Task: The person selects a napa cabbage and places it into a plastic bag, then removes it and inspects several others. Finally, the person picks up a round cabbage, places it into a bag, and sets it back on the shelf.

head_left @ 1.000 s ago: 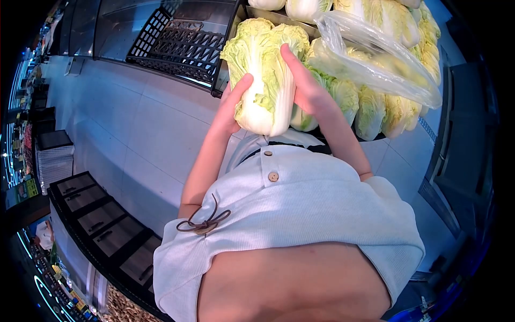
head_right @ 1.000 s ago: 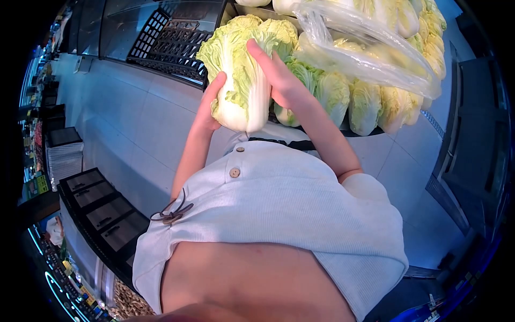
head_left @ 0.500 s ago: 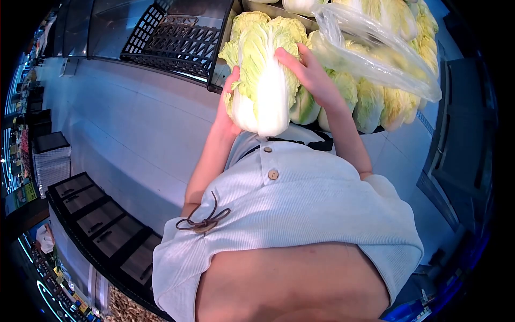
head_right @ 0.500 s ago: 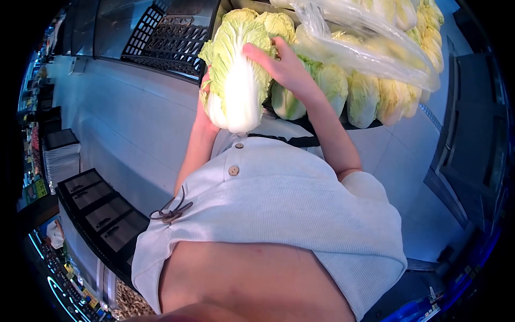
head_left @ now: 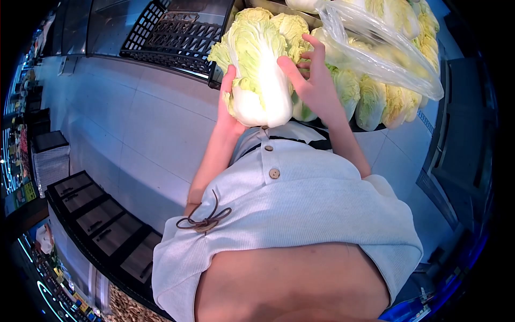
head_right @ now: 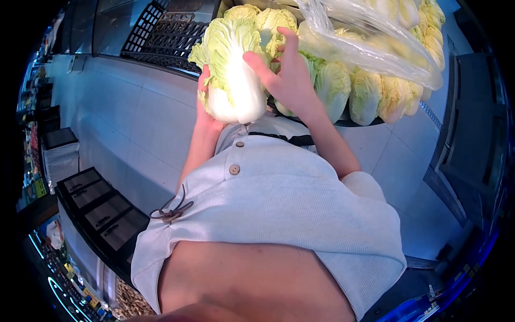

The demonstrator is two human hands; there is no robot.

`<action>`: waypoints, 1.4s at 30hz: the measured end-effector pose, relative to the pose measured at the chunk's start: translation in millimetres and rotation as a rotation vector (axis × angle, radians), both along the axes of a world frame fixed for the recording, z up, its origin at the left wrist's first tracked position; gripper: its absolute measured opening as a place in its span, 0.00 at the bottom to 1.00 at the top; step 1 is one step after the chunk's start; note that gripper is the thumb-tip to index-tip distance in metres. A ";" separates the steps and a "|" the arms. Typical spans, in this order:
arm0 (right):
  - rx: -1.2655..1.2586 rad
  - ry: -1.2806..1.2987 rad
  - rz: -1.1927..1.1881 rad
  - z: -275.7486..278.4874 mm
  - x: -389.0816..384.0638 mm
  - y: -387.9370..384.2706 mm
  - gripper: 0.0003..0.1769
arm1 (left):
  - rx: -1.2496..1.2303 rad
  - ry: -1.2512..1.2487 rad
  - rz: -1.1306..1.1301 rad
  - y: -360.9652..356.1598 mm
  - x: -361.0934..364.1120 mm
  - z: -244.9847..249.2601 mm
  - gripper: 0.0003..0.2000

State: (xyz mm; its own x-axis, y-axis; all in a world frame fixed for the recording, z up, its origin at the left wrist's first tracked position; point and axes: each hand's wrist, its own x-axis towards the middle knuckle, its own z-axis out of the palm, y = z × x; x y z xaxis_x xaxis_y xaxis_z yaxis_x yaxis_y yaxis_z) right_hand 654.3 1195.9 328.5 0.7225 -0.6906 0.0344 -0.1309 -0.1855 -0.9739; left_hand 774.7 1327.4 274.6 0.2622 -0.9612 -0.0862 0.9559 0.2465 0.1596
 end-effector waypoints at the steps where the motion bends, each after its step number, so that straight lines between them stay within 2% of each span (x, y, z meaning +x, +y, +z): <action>1: -0.030 0.005 0.028 0.5 -2.0 2.3 0.45 | 0.102 -0.089 0.055 1.1 -1.9 4.4 0.31; 3: -0.087 -0.046 0.097 -0.4 -2.6 6.4 0.45 | 0.305 -0.269 0.165 3.1 -6.5 14.5 0.31; 5: -0.138 -0.159 0.182 -8.3 0.6 14.3 0.46 | 0.313 -0.350 0.201 3.8 -3.8 10.9 0.30; 7: -0.073 -0.217 0.188 -21.6 5.1 18.1 0.41 | 0.315 -0.398 0.244 4.2 -2.7 7.1 0.30; 12: 0.367 -0.403 0.127 -22.5 11.0 23.6 0.30 | 0.316 -0.422 0.341 5.0 -1.5 2.9 0.31; 15: 0.642 -0.435 0.024 -37.5 14.7 22.5 0.27 | 0.395 -0.600 0.379 4.3 -6.1 12.6 0.31; 18: 0.883 -0.552 0.042 -31.9 16.5 22.6 0.27 | 0.400 -0.544 0.390 7.2 -5.0 15.0 0.31; 24: 0.876 -0.581 0.033 -31.8 20.5 26.9 0.28 | 0.416 -0.518 0.445 12.6 -3.0 16.8 0.31; 28: 1.098 -0.564 0.035 -24.0 16.2 24.7 0.27 | 0.396 -0.459 0.472 16.0 -6.8 33.2 0.31; 35: 1.104 -0.456 -0.026 -28.3 11.3 13.1 0.28 | 0.405 -0.436 0.659 37.4 13.1 26.3 0.33; 41: 1.223 -0.611 0.151 -30.4 13.5 2.9 0.26 | 0.349 -0.335 0.733 68.6 33.5 13.7 0.35; 42: 1.136 -0.491 0.114 -34.0 16.7 2.2 0.25 | 0.377 -0.320 0.761 72.2 36.1 11.2 0.36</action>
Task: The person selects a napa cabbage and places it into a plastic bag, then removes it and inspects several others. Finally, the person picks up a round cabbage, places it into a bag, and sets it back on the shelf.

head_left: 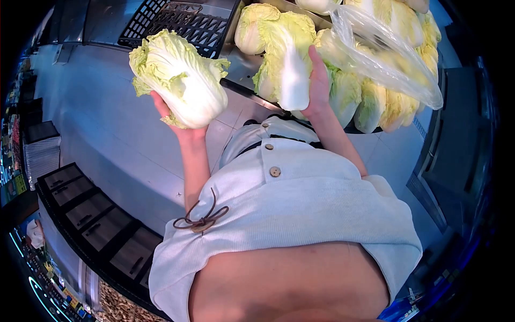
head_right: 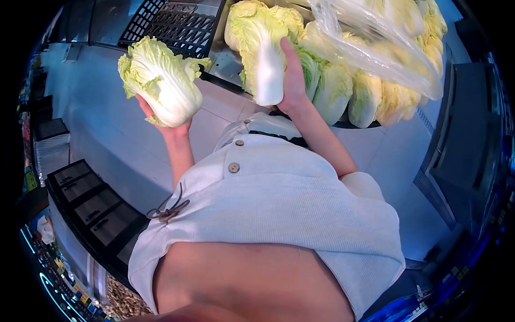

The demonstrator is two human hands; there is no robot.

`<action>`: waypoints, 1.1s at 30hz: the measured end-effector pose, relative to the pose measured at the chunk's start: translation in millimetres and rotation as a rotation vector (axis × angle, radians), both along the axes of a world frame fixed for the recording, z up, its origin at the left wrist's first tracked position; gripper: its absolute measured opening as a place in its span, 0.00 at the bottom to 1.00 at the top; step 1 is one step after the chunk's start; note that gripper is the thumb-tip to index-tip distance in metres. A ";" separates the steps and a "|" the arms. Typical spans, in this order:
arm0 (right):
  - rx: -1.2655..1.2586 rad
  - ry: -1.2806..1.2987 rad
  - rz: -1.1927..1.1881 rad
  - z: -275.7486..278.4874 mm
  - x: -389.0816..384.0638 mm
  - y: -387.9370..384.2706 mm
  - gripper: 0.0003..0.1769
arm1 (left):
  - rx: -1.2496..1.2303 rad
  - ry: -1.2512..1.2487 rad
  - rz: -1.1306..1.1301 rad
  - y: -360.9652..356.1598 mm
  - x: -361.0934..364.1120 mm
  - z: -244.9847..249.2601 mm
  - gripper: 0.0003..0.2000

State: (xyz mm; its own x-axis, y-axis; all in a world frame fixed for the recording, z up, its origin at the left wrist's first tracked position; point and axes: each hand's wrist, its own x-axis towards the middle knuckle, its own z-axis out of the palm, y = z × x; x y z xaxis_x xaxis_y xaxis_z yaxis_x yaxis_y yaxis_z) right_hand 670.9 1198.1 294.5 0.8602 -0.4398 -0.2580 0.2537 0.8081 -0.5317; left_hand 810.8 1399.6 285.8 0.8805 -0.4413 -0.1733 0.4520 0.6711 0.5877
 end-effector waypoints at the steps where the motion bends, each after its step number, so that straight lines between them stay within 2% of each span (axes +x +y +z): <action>1: -0.095 0.115 0.010 -7.3 4.4 -1.7 0.25 | -0.010 0.004 0.024 3.6 0.7 -0.9 0.36; 2: -0.190 0.228 0.018 -11.1 8.9 -3.0 0.25 | -0.019 0.007 0.046 7.8 0.7 -0.7 0.36; 5: -0.384 0.297 -0.035 -10.8 20.0 -0.6 0.24 | -0.027 0.008 0.091 16.9 4.1 -2.0 0.37; 8: -0.433 0.209 -0.107 -25.9 34.0 -9.7 0.25 | -0.040 -0.025 0.106 20.1 9.1 -2.2 0.36; 11: -0.516 0.248 -0.083 -39.9 52.8 -23.1 0.27 | -0.019 -0.040 0.118 22.3 12.8 -2.5 0.35; 15: -0.622 0.308 0.099 -57.1 93.3 -34.9 0.23 | -0.027 -0.036 0.113 26.6 22.7 -8.9 0.35; 16: -0.705 0.411 0.104 -64.2 103.7 -35.2 0.21 | -0.040 -0.030 0.106 27.2 25.4 -9.5 0.35; 19: -0.913 0.506 0.071 -82.4 122.6 -30.8 0.21 | -0.031 -0.001 0.118 29.4 32.8 -11.1 0.34; 23: -0.820 0.447 -0.043 -84.8 131.6 -16.7 0.26 | -0.014 -0.016 0.144 30.6 36.1 -9.8 0.34; 26: -1.097 0.654 -0.059 -112.0 139.6 -16.7 0.29 | 0.002 -0.008 0.128 34.5 37.5 -11.5 0.34; 29: -1.226 0.732 -0.131 -94.2 137.2 -8.1 0.29 | -0.024 0.012 0.113 33.0 40.0 -12.4 0.34; 33: -1.154 0.777 -0.059 -79.4 136.5 -1.9 0.32 | -0.017 0.012 0.121 32.9 42.3 -15.5 0.34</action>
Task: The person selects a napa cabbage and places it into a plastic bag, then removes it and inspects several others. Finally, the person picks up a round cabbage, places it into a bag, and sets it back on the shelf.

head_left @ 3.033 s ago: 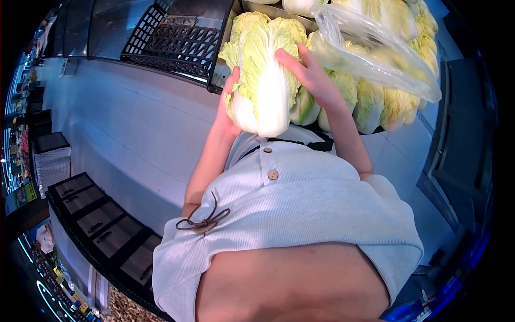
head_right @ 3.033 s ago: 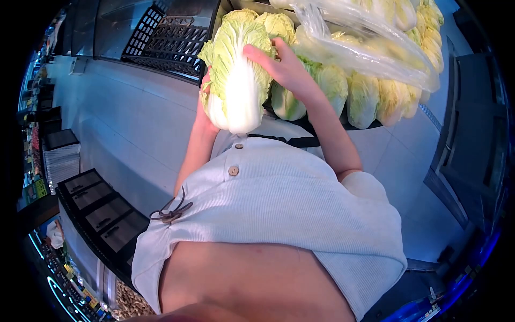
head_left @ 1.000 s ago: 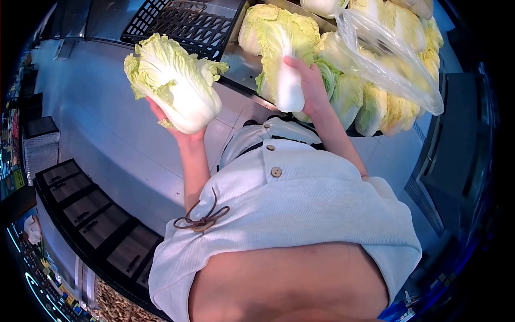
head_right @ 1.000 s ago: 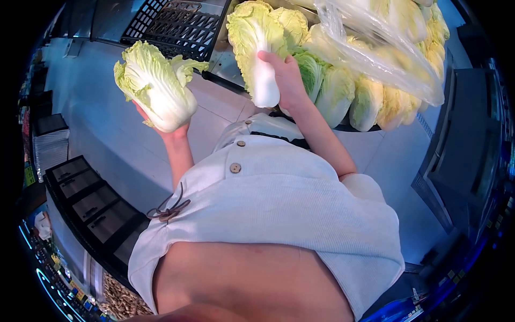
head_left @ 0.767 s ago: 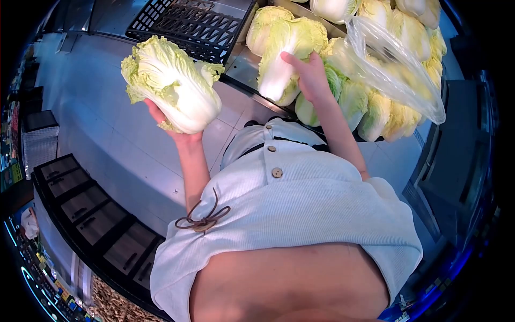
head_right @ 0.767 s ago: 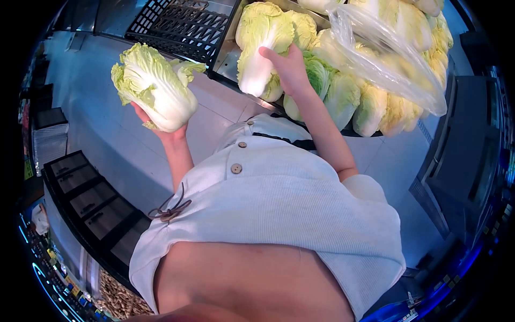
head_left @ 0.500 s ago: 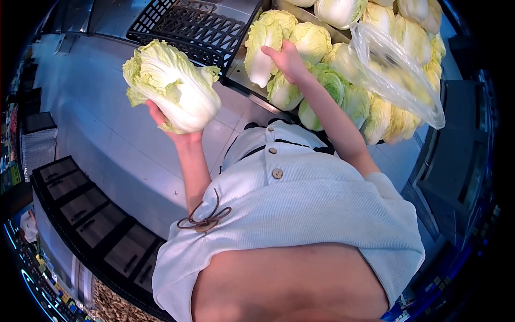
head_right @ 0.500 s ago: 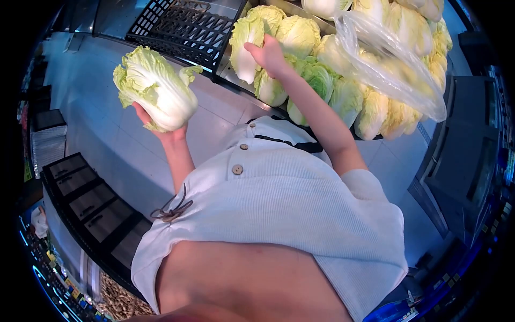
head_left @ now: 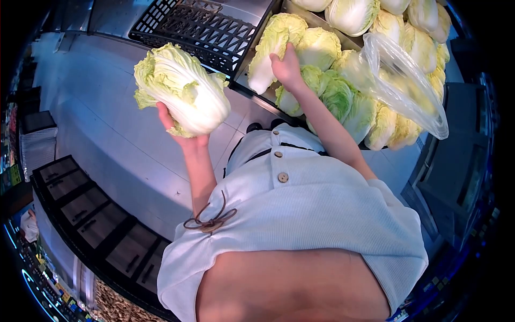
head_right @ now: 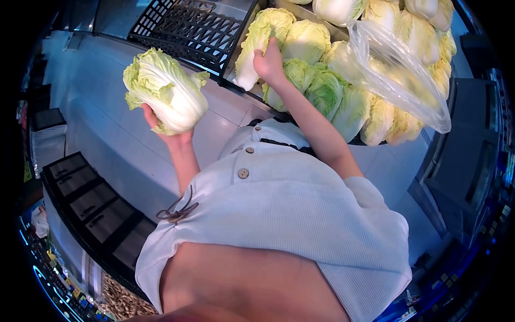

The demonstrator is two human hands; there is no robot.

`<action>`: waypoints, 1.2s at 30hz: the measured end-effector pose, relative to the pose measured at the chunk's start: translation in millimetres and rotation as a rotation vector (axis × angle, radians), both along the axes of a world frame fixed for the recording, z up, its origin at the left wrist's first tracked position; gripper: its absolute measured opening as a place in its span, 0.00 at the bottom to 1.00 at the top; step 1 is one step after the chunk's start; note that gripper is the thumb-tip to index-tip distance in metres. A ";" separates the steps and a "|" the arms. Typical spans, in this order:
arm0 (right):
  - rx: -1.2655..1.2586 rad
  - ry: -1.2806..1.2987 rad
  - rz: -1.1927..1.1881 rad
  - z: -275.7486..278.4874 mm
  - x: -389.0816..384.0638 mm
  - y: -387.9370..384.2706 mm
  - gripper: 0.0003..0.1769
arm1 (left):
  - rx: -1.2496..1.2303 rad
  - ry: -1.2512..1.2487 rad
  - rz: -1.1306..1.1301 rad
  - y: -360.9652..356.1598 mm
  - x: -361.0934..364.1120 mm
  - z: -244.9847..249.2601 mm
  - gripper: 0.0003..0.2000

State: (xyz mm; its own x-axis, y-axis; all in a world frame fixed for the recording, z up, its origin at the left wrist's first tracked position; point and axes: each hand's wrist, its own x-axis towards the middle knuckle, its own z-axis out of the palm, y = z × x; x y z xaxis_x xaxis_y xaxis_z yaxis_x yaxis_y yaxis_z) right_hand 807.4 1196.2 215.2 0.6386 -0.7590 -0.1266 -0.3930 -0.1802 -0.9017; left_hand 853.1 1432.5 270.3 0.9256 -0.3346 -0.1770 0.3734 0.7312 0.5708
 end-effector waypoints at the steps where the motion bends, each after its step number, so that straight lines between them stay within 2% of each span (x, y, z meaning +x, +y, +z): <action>1: -0.023 0.014 0.016 2.9 -0.1 3.1 0.31 | 0.010 -0.004 0.004 -0.4 0.8 0.2 0.34; 5: 0.002 0.143 0.099 3.9 0.3 9.9 0.31 | 0.045 -0.022 0.009 -0.8 1.7 1.3 0.33; 11: -0.083 0.006 0.075 -9.0 0.5 11.7 0.29 | 0.062 -0.037 -0.008 -5.6 -3.2 8.4 0.32; 17: -0.081 0.055 0.113 -9.2 -0.7 8.0 0.30 | 0.034 -0.030 -0.044 -4.7 -7.5 6.8 0.31; 20: 0.011 0.164 0.249 -3.2 2.5 5.8 0.35 | 0.031 -0.026 -0.041 -3.6 -7.1 4.0 0.31; 23: -0.178 0.146 0.294 -26.8 2.5 7.8 0.42 | 0.068 -0.028 -0.041 -2.6 -8.9 4.7 0.30; 26: -0.180 0.221 0.255 -3.7 -2.9 24.5 0.49 | 0.073 -0.033 -0.058 0.0 -8.9 0.7 0.30; 29: -0.518 0.081 0.144 0.9 -6.9 36.5 0.51 | 0.056 -0.029 -0.066 -0.8 -11.9 1.7 0.30; 32: -0.658 -0.203 0.216 20.7 -17.7 39.3 0.45 | 0.095 -0.056 -0.050 -2.2 -15.7 5.3 0.30; 35: -0.218 -0.255 0.512 56.2 -45.3 52.4 0.34 | 0.154 -0.113 -0.047 -0.7 -18.7 9.6 0.31; 36: 0.127 -0.204 0.534 61.4 -48.5 55.1 0.35 | 0.163 -0.138 -0.063 2.0 -19.5 11.2 0.31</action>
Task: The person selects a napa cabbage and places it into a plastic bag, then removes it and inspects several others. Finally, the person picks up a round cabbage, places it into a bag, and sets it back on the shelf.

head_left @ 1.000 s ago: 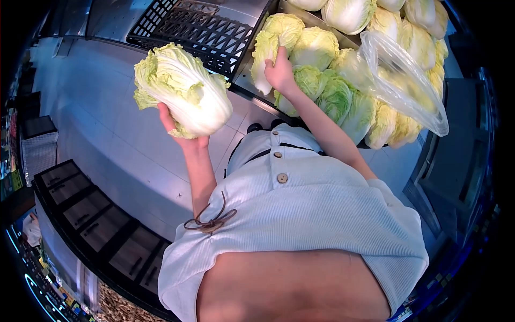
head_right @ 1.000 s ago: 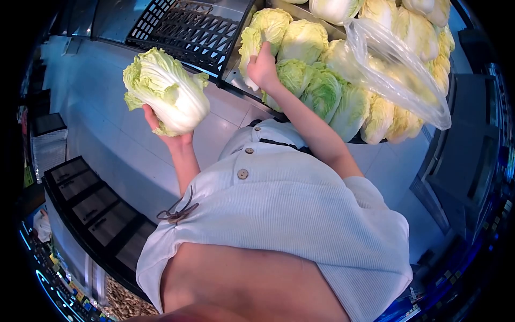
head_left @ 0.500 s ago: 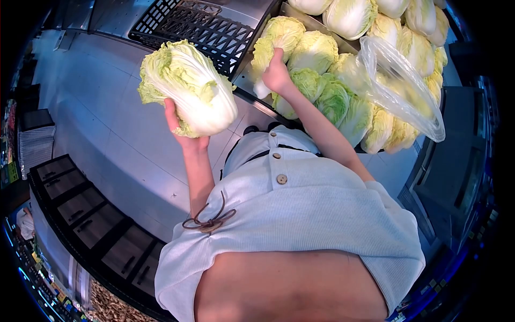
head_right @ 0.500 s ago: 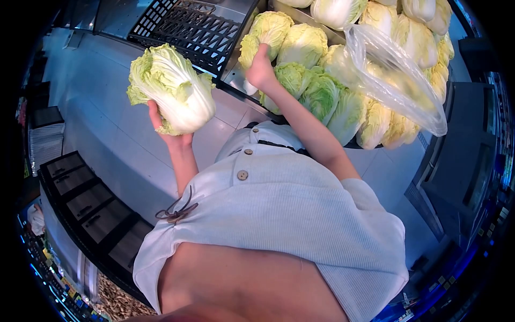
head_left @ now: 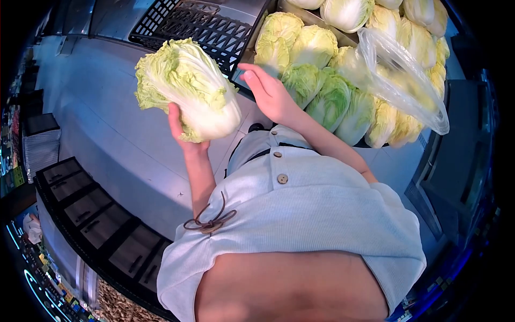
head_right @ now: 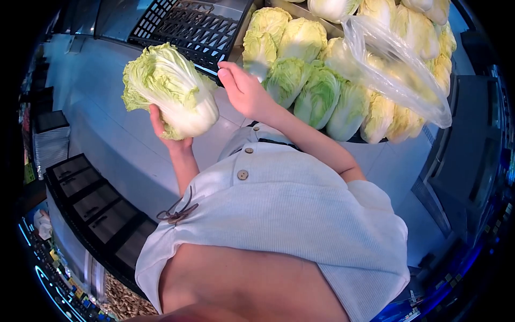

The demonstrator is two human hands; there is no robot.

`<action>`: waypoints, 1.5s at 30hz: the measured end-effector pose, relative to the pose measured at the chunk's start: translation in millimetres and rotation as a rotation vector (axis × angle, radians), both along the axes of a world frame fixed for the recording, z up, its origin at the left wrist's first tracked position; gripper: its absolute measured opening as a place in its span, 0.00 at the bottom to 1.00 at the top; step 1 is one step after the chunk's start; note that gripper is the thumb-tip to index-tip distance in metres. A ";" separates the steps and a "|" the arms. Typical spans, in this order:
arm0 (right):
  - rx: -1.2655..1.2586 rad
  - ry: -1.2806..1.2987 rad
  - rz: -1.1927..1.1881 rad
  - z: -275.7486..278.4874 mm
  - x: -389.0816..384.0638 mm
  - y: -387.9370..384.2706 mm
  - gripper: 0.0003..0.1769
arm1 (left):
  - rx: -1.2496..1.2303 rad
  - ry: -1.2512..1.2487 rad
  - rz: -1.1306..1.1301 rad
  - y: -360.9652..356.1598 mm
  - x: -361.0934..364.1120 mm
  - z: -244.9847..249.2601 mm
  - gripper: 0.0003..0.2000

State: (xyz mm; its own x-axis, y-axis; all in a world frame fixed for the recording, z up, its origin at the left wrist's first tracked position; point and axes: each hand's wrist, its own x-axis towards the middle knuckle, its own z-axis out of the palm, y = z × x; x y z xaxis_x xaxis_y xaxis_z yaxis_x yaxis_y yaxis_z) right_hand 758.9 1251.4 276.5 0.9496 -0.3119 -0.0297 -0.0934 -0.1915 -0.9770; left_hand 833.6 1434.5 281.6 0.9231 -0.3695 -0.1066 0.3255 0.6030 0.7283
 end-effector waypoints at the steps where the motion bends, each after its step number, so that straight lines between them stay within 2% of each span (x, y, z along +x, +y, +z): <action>1: 0.311 0.135 0.059 3.8 -2.3 2.8 0.38 | 0.009 -0.023 -0.017 2.0 -0.1 0.9 0.31; 2: 0.626 0.268 0.119 3.8 -4.4 4.4 0.42 | -0.027 -0.021 -0.055 2.9 0.0 -0.1 0.32; 3: 0.753 0.362 0.208 -0.2 -2.0 5.9 0.50 | -0.063 -0.019 -0.093 5.0 0.3 -0.1 0.33; 6: 1.086 0.260 0.203 11.6 -7.7 13.5 0.52 | -0.068 -0.007 -0.112 1.7 -4.0 4.9 0.36; 7: 1.097 0.205 0.074 25.1 -7.0 17.8 0.53 | -0.100 -0.018 -0.150 -1.1 -6.2 4.9 0.36; 10: 0.997 -0.116 0.023 46.2 -8.7 9.4 0.50 | -0.151 -0.015 -0.275 -9.5 -14.4 5.4 0.36; 11: 1.000 -0.205 -0.061 51.1 -10.9 7.6 0.48 | -0.164 0.010 -0.323 -11.6 -17.1 4.3 0.36; 14: 0.976 -0.279 -0.093 57.2 -18.5 -3.4 0.45 | -0.208 0.111 -0.446 -15.3 -21.2 -3.9 0.35; 15: 1.036 -0.355 -0.061 54.8 -18.1 -6.0 0.41 | -0.184 0.132 -0.472 -16.3 -23.0 -4.0 0.35; 18: 0.891 -0.279 -0.063 58.3 -26.0 -5.9 0.37 | -0.134 0.169 -0.579 -16.7 -25.5 -2.5 0.34; 19: 0.901 -0.287 -0.014 53.8 -28.8 -7.7 0.32 | -0.083 0.176 -0.613 -16.5 -25.4 -1.1 0.34; 23: 0.551 -0.188 -0.158 46.6 -40.6 -2.3 0.45 | 0.075 0.176 -0.739 -15.8 -29.8 3.0 0.33; 27: 0.606 -0.218 -0.185 39.2 -49.9 -4.7 0.46 | 0.296 -0.002 -0.760 -23.6 -32.1 4.8 0.32; 30: 0.720 -0.225 -0.199 29.1 -54.2 -12.5 0.40 | 0.363 -0.061 -0.775 -28.1 -35.8 10.4 0.34; 31: 0.754 -0.260 -0.190 31.0 -56.7 -14.3 0.30 | 0.369 -0.062 -0.780 -30.9 -37.7 11.8 0.34; 34: 0.901 -0.284 -0.222 33.1 -68.0 -24.1 0.23 | 0.392 0.037 -0.841 -40.0 -45.8 35.2 0.38; 37: 0.980 -0.182 -0.278 26.2 -83.1 -43.0 0.20 | 0.310 0.106 -0.866 -50.2 -49.2 48.0 0.44; 41: 1.032 -0.247 -0.273 29.5 -107.2 -60.3 0.21 | 0.184 0.140 -0.864 -67.4 -59.8 51.1 0.48; 44: 1.124 -0.332 -0.264 29.7 -121.5 -77.7 0.22 | 0.158 0.232 -0.779 -85.1 -74.1 41.3 0.47; 45: 1.145 -0.362 -0.260 34.6 -126.6 -80.9 0.22 | 0.157 0.210 -0.826 -90.2 -83.2 43.3 0.43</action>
